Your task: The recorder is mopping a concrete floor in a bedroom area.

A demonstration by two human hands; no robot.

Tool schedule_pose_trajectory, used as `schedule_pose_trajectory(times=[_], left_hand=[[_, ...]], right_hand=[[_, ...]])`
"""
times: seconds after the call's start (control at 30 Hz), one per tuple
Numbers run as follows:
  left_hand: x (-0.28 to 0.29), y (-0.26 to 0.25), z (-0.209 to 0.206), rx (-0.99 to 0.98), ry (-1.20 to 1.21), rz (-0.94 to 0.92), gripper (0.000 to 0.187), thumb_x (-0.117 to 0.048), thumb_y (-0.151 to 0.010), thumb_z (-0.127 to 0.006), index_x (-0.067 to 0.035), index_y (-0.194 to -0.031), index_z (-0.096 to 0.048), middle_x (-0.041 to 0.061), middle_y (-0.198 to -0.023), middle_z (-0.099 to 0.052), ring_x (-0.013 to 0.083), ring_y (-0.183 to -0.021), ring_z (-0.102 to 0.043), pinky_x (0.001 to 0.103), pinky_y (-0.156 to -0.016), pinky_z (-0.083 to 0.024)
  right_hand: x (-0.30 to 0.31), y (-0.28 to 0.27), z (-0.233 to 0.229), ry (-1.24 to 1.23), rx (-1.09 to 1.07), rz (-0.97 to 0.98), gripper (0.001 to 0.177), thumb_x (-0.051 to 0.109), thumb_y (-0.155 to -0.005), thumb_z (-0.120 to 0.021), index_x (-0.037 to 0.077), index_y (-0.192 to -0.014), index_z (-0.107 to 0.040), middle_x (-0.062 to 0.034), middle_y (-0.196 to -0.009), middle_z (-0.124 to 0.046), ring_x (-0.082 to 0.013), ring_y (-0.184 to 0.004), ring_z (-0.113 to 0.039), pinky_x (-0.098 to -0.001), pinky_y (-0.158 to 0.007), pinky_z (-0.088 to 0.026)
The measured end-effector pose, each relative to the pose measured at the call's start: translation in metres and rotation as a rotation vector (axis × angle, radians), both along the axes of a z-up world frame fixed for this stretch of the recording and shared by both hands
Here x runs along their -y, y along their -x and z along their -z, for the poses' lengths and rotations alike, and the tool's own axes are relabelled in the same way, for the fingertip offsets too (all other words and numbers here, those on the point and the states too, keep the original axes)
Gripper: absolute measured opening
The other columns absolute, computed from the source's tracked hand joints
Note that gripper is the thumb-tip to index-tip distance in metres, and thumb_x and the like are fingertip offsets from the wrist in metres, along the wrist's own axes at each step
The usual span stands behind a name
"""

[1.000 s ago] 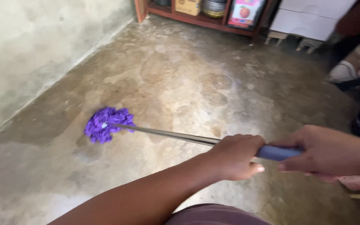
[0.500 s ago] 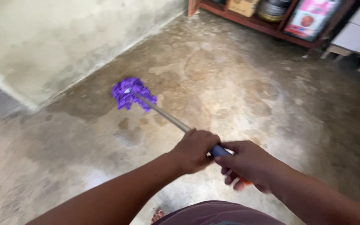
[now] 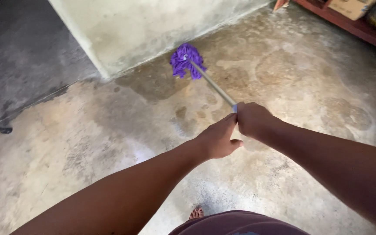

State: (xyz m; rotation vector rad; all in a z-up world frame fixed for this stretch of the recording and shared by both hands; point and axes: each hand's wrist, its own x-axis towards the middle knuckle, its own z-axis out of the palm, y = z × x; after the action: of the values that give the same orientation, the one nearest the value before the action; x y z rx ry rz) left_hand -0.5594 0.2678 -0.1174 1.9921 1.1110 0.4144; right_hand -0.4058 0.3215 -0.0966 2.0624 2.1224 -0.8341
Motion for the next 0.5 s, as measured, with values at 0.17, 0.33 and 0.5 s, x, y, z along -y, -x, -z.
schedule_pose_trajectory(times=[0.17,0.33,0.5], left_hand=[[0.014,0.006,0.023,-0.039,-0.006,-0.007,0.068,-0.029,-0.091,-0.069,-0.007,-0.15,-0.04,0.015,-0.16,-0.037,0.0346,-0.142,-0.044,0.044,-0.114,-0.04],[0.029,-0.014,0.03,-0.051,-0.047,0.011,0.065,-0.029,-0.092,-0.071,-0.008,-0.147,-0.044,0.017,-0.161,-0.035,0.0343,-0.145,-0.042,0.045,-0.114,-0.04],[0.053,-0.066,0.009,-0.103,0.059,0.021,0.074,-0.025,-0.09,-0.068,-0.015,-0.154,-0.032,0.013,-0.164,-0.027,0.0342,-0.144,-0.04,0.045,-0.111,-0.041]], right_hand=[[0.013,-0.019,0.031,-0.28,0.328,-0.41,0.03,0.012,-0.097,-0.06,-0.005,-0.121,-0.056,-0.0203,-0.078,-0.073,-0.0317,-0.064,-0.071,-0.0426,-0.053,-0.056],[0.067,-0.029,-0.002,0.122,-0.022,0.12,0.045,0.006,-0.093,-0.062,0.011,-0.137,-0.054,-0.0157,-0.085,-0.068,-0.0305,-0.063,-0.073,-0.0389,-0.051,-0.057],[0.15,-0.094,-0.016,0.356,-0.674,0.745,0.046,0.014,-0.097,-0.065,0.017,-0.143,-0.059,-0.0057,-0.071,-0.05,-0.0165,-0.053,-0.047,-0.0326,-0.041,-0.036]])
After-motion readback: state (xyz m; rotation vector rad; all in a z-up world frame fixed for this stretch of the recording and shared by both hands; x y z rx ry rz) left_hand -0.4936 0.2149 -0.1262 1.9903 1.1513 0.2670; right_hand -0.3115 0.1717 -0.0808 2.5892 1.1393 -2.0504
